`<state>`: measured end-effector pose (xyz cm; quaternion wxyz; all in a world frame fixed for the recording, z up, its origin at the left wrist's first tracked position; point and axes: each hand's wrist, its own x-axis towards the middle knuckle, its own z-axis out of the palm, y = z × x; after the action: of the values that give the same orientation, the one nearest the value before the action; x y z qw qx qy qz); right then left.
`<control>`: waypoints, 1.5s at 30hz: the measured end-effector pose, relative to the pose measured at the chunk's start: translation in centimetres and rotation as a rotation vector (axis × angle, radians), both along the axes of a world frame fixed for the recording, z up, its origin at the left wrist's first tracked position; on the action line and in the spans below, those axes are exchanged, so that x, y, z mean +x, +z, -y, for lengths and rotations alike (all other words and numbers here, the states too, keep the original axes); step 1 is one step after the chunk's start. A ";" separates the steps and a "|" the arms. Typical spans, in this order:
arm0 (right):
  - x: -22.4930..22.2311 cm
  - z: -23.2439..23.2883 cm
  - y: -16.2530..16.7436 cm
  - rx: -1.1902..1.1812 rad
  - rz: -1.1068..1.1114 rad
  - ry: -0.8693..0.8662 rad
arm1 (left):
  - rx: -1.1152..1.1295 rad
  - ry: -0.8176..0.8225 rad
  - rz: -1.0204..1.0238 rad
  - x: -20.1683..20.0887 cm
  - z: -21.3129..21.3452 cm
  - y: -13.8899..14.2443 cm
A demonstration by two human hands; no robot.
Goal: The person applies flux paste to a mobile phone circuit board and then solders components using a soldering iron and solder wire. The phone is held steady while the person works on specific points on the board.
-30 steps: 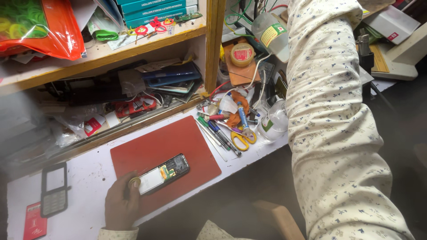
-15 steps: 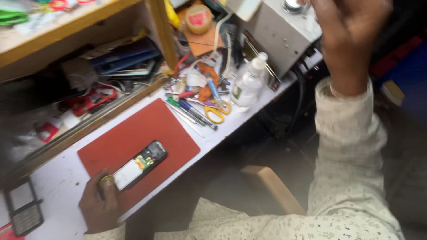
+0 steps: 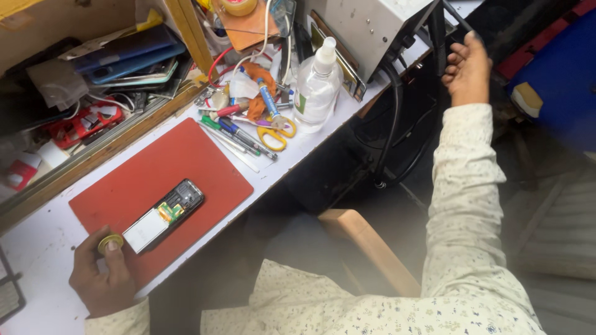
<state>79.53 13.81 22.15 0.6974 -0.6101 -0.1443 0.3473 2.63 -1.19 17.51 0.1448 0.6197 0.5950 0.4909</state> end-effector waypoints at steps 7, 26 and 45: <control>1.9 -1.1 1.3 0.147 -0.366 0.030 | -0.015 0.019 -0.061 0.3 -0.2 0.6; 2.9 -0.6 1.9 0.596 0.629 -0.196 | -0.017 -0.003 -0.097 -0.2 0.0 0.0; 0.1 -3.0 2.0 0.428 0.810 -0.118 | -0.042 0.016 -0.041 0.9 -0.2 1.6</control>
<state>79.60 16.79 24.14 0.7137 -0.5460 -0.4387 0.0032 3.50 -0.95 19.11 0.1416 0.6217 0.6130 0.4665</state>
